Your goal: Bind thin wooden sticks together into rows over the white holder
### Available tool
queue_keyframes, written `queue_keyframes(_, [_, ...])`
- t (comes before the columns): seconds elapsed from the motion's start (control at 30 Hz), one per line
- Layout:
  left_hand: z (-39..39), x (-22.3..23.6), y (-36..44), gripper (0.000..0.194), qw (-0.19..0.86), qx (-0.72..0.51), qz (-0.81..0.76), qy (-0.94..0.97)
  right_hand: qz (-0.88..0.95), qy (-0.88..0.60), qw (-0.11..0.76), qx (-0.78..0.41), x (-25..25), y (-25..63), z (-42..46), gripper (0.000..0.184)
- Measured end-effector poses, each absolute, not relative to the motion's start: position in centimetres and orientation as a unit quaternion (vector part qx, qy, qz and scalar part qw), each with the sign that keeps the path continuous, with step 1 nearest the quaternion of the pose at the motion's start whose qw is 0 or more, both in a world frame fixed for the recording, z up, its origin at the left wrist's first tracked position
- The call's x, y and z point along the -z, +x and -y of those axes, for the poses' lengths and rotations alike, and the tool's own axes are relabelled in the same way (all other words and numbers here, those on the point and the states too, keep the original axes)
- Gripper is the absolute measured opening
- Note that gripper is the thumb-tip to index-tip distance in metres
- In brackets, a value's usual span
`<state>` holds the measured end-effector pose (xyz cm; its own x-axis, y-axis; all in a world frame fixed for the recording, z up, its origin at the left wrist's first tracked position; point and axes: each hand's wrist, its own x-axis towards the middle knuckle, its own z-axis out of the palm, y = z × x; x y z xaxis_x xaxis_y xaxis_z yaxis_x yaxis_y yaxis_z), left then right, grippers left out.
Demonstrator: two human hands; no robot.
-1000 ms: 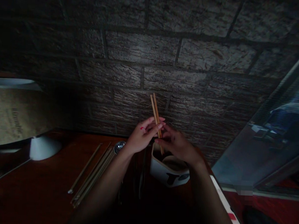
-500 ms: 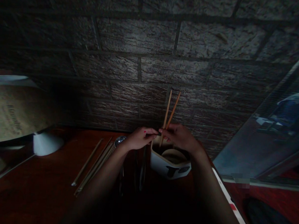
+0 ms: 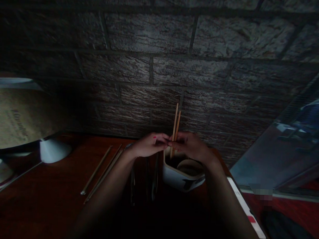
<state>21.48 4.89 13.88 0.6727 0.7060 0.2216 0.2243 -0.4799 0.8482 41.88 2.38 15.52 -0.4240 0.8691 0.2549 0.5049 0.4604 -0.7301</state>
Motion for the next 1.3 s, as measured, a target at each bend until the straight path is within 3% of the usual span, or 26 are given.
queue_keyframes(0.17, [-4.7, -14.0, 21.5, 0.031, 0.454, -0.299, -0.255, 0.800, 0.789, -0.435, 0.323, -0.288, -15.5, 41.7, -2.2, 0.026])
queue_keyframes(0.7, [-4.3, -15.2, 21.9, 0.026, 0.457, -0.424, -0.296, 0.724, 0.786, -0.413, 0.319, -0.330, -15.4, 41.7, -2.4, 0.027])
queue_keyframes(1.3, [-4.0, -15.2, 22.6, 0.022, 0.449, -0.454, -0.298, 0.710, 0.785, -0.430, 0.313, -0.318, -15.8, 41.6, -2.0, 0.027])
